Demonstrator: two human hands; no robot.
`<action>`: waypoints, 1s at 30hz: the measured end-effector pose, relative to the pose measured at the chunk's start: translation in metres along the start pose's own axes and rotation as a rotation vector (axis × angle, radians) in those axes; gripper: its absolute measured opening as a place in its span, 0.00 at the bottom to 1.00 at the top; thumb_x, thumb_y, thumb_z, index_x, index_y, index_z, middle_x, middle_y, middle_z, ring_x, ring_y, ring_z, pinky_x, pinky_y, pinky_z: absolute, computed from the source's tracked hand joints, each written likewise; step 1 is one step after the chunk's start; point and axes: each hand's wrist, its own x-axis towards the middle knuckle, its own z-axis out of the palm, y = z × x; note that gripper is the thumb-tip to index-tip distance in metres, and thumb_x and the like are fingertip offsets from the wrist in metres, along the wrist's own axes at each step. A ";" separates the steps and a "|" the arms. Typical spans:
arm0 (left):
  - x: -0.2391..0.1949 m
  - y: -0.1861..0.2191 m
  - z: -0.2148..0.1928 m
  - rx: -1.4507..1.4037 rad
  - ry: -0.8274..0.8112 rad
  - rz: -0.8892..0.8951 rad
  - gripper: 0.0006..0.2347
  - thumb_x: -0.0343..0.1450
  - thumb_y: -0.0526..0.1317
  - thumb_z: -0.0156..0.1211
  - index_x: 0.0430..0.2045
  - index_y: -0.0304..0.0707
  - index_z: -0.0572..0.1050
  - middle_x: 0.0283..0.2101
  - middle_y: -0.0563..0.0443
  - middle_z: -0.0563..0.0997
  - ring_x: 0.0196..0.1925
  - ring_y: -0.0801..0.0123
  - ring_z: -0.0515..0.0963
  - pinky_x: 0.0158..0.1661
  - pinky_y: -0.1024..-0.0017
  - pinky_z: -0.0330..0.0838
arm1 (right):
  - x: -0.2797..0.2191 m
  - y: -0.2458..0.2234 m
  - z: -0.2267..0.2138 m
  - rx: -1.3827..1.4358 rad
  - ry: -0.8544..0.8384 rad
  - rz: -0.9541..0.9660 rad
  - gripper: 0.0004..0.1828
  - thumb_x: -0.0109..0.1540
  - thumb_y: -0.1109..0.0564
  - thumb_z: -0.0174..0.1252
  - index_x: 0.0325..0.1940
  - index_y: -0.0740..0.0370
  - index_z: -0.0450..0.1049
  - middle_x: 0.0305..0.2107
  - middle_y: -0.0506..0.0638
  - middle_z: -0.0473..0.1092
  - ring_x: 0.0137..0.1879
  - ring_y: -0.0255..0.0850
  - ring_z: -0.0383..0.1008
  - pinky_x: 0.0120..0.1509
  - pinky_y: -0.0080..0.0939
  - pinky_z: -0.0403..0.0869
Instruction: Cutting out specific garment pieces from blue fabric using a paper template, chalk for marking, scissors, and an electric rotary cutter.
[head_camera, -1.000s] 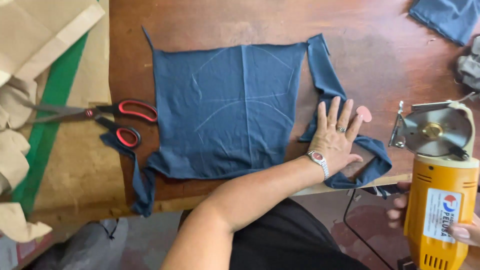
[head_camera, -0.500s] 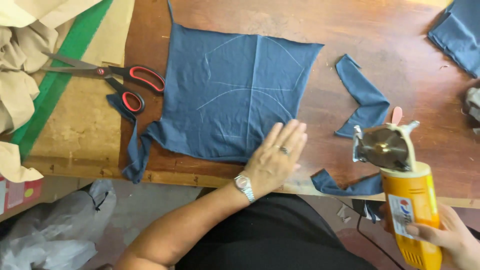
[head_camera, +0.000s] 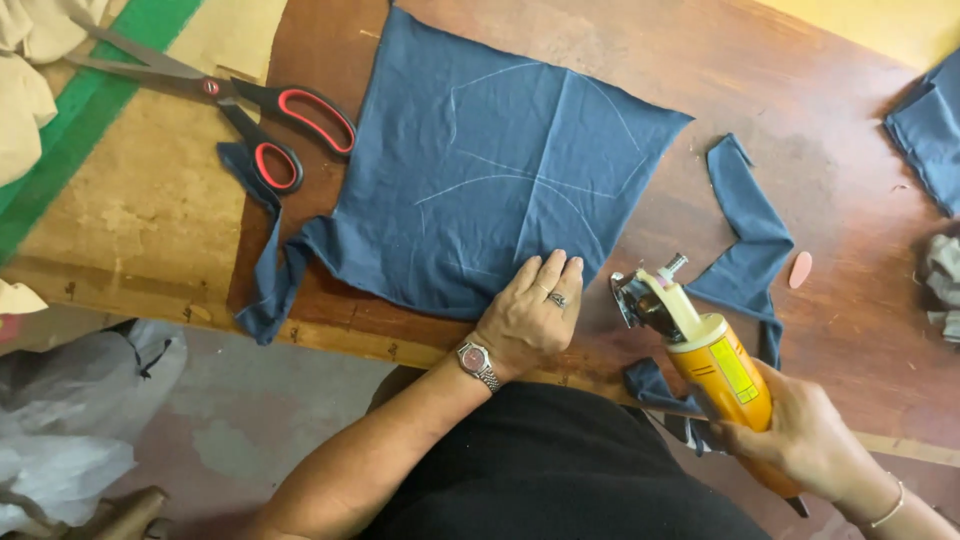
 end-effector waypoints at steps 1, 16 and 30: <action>0.007 -0.002 -0.003 -0.044 0.067 0.003 0.07 0.73 0.21 0.52 0.34 0.21 0.79 0.45 0.35 0.80 0.49 0.48 0.80 0.43 0.60 0.76 | 0.002 0.001 0.002 -0.013 -0.019 -0.010 0.26 0.48 0.51 0.74 0.49 0.54 0.79 0.32 0.50 0.84 0.33 0.39 0.83 0.39 0.37 0.79; 0.013 -0.011 -0.013 -0.157 0.096 -0.057 0.07 0.72 0.23 0.54 0.30 0.32 0.79 0.39 0.40 0.83 0.46 0.50 0.82 0.42 0.61 0.76 | 0.029 -0.026 -0.009 -0.076 0.012 -0.090 0.31 0.49 0.43 0.69 0.54 0.57 0.75 0.38 0.53 0.82 0.39 0.45 0.84 0.44 0.39 0.81; 0.007 -0.009 -0.011 -0.171 0.128 -0.057 0.07 0.71 0.24 0.55 0.29 0.32 0.80 0.37 0.38 0.83 0.44 0.48 0.82 0.42 0.59 0.76 | 0.033 -0.056 -0.024 -0.149 0.020 -0.078 0.30 0.52 0.44 0.69 0.54 0.59 0.73 0.41 0.54 0.81 0.43 0.46 0.87 0.50 0.39 0.85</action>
